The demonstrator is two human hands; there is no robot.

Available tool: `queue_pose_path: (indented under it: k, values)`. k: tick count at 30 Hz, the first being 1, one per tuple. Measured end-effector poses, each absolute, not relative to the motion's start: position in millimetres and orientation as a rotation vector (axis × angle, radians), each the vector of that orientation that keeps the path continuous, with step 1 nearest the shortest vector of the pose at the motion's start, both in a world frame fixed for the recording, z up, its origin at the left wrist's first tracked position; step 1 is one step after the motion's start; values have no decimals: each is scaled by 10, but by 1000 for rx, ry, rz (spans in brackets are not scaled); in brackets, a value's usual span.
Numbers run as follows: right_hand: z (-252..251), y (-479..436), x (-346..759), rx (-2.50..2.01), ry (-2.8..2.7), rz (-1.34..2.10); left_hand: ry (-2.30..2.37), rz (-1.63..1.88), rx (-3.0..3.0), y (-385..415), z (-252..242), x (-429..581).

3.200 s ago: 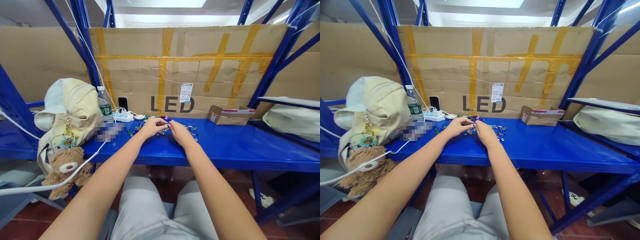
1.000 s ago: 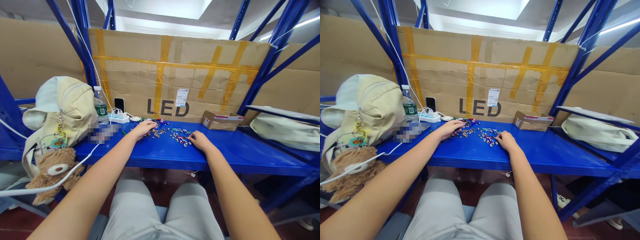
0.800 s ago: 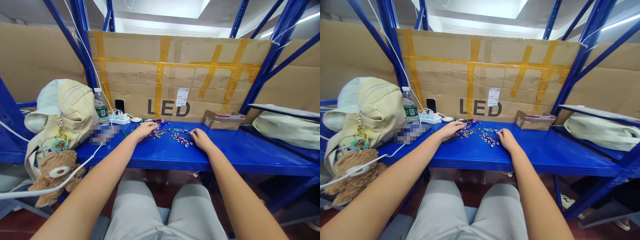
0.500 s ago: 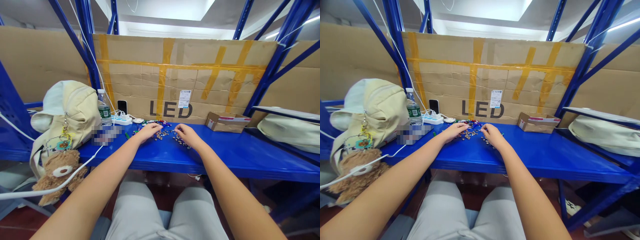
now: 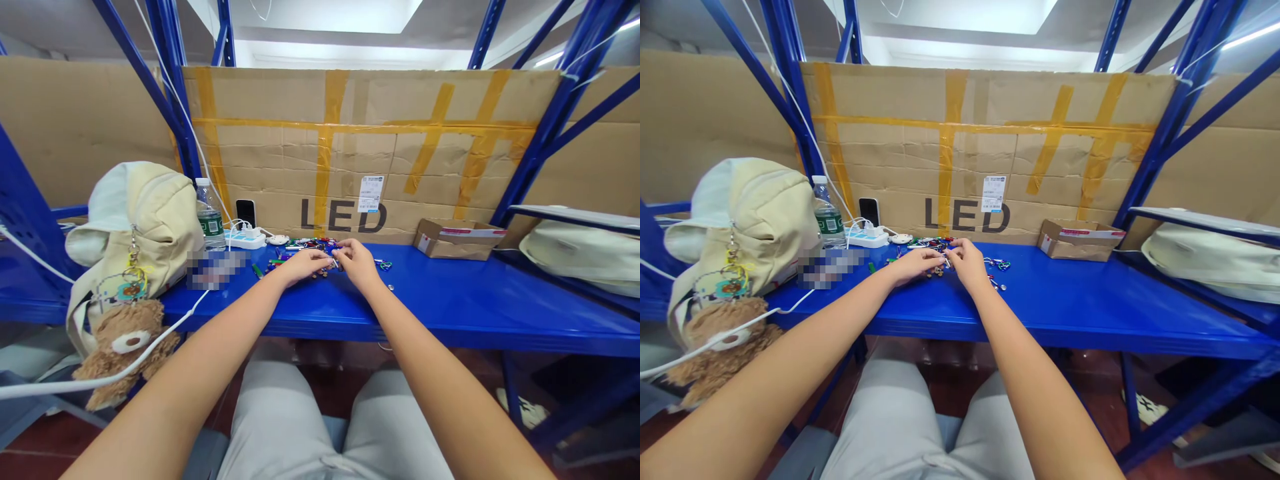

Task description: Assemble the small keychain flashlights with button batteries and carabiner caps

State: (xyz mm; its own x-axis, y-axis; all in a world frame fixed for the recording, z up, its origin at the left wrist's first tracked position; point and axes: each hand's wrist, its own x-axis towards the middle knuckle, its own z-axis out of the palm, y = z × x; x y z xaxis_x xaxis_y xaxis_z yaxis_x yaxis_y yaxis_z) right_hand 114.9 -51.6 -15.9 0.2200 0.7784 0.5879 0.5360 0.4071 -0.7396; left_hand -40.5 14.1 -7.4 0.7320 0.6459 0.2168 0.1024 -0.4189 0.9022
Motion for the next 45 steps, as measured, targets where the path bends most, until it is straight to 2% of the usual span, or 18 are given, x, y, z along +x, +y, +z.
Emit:
queue_pose_path:
  k: [10,14,18,25,35,45]
  values:
    - [-103,-608,1055,-1386,-1554,52,587,671,1857,97,-60,-412]
    - [-99,-646,1065,-1423,-1642,-89,620,771,1842,98,-46,-409]
    - [-108,-707,1060,-1633,-1819,-89,731,884,1829,129,-38,-409]
    - [-127,-748,1000,-1958,-1991,-154,649,893,1858,139,-45,-397]
    - [-81,-770,1029,-2013,-1926,-214,574,627,1934,122,-46,-475]
    - [-66,-815,987,-2015,-1970,-241,549,537,1884,141,-50,-487]
